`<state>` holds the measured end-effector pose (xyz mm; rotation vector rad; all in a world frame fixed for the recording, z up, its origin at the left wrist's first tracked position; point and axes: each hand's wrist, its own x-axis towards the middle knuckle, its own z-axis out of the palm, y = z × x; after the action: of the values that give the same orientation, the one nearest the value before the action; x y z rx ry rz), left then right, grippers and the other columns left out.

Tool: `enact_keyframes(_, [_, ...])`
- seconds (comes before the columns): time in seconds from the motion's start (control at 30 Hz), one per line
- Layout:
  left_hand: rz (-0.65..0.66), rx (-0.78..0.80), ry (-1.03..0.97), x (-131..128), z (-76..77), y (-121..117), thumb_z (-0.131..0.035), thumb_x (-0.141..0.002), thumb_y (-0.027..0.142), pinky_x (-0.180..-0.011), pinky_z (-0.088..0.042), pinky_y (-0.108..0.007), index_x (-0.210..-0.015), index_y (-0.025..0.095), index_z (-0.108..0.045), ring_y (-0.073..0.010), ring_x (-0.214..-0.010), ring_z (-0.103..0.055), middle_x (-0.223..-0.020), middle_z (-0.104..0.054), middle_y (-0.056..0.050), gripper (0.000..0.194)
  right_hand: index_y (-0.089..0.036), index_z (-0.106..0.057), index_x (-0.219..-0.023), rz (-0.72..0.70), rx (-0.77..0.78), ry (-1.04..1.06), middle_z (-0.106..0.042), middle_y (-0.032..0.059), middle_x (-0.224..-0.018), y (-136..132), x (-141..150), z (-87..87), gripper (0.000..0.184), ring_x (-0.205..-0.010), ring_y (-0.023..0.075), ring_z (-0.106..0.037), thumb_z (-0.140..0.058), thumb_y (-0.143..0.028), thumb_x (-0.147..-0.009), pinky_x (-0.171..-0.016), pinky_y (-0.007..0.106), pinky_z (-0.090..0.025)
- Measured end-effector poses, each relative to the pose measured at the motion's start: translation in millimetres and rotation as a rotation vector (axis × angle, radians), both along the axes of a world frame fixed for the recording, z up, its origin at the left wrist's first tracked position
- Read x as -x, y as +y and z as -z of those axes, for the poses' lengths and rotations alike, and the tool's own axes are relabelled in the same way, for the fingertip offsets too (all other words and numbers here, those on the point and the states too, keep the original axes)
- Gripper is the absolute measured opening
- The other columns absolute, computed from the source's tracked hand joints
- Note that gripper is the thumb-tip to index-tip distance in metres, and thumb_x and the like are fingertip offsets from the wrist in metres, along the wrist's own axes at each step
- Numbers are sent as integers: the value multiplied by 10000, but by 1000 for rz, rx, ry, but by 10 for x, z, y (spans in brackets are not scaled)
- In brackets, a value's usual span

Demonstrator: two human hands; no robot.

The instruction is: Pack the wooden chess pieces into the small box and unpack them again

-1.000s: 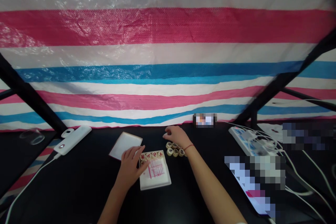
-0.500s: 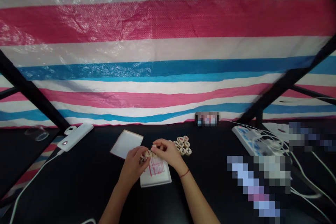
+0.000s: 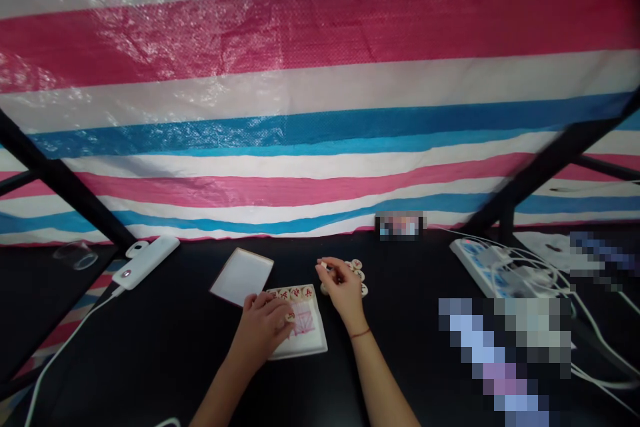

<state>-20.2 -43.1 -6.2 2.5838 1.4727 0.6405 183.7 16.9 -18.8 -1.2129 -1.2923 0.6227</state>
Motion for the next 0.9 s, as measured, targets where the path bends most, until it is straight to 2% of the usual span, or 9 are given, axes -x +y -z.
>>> enact_keyframes(0.2, [21, 33, 77, -29, 42, 28, -623, -840, 225, -813, -354, -396, -890, 274, -665, -227, -930, -578, -974, -733, 21, 81, -161, -681, -903, -2, 8, -18, -508, -46, -537, -28, -3, -12, 266, -470, 87, -408, -649, -404, -800, -459, 214, -354])
enact_keyframes(0.37, [15, -12, 90, -34, 73, 26, -651, -812, 228, -808, -362, -363, -817, 253, -655, -211, -949, -556, -977, -691, 7, 26, -168, -683, -894, -27, 2, -55, -490, -54, -531, -72, 38, -78, 227, -469, 86, -406, -644, -373, -804, -473, 216, -368])
enact_keyframes(0.43, [-19, -45, 98, -36, 73, 23, -667, -785, 229, -815, -379, -365, -835, 250, -657, -221, -960, -548, -1027, -671, -10, 55, -169, -682, -902, -54, 18, -57, -498, -50, -535, -104, 61, -112, 223, -480, 92, -431, -642, -368, -807, -482, 216, -387])
enact_keyframes(0.5, [-61, -83, 103, -35, 67, 27, -669, -767, 238, -860, -391, -383, -933, 255, -662, -247, -1024, -535, -1128, -641, -34, 167, -170, -677, -930, -103, 46, -46, -525, -38, -559, -152, 82, -144, 227, -507, 103, -481, -641, -359, -809, -496, 217, -419])
enact_keyframes(0.6, [-84, -130, 110, -28, 73, 54, -650, -764, 272, -959, -369, -419, -1160, 262, -613, -289, -1164, -492, -1292, -571, -70, 398, -177, -666, -974, -212, 63, -33, -633, 32, -775, -263, 108, -190, 209, -604, 118, -572, -626, -306, -814, -542, 225, -482])
enact_keyframes(0.7, [-81, -130, 123, -17, 109, 89, -610, -785, 298, -994, -348, -432, -1270, 239, -554, -289, -1213, -491, -1353, -546, -92, 492, -188, -673, -965, -343, 55, -85, -611, 103, -1075, -413, 123, -243, 172, -776, 143, -630, -592, -229, -819, -634, 244, -537])
enact_keyframes(0.8, [-86, -69, 121, -14, 140, 104, -562, -822, 309, -998, -338, -445, -1285, 220, -545, -279, -1223, -505, -1359, -557, -93, 472, -204, -677, -988, -453, 51, -183, -600, 95, -1082, -563, 134, -301, 203, -921, 166, -626, -547, -166, -837, -752, 264, -543])
enact_keyframes(0.9, [-90, 8, 89, -18, 130, 98, -529, -848, 313, -1003, -332, -445, -1281, 214, -547, -261, -1195, -534, -1319, -592, -94, 444, -217, -658, -1033, -509, 52, -284, -626, 73, -1081, -661, 150, -331, 243, -1017, 172, -603, -539, -128, -840, -899, 292, -499])
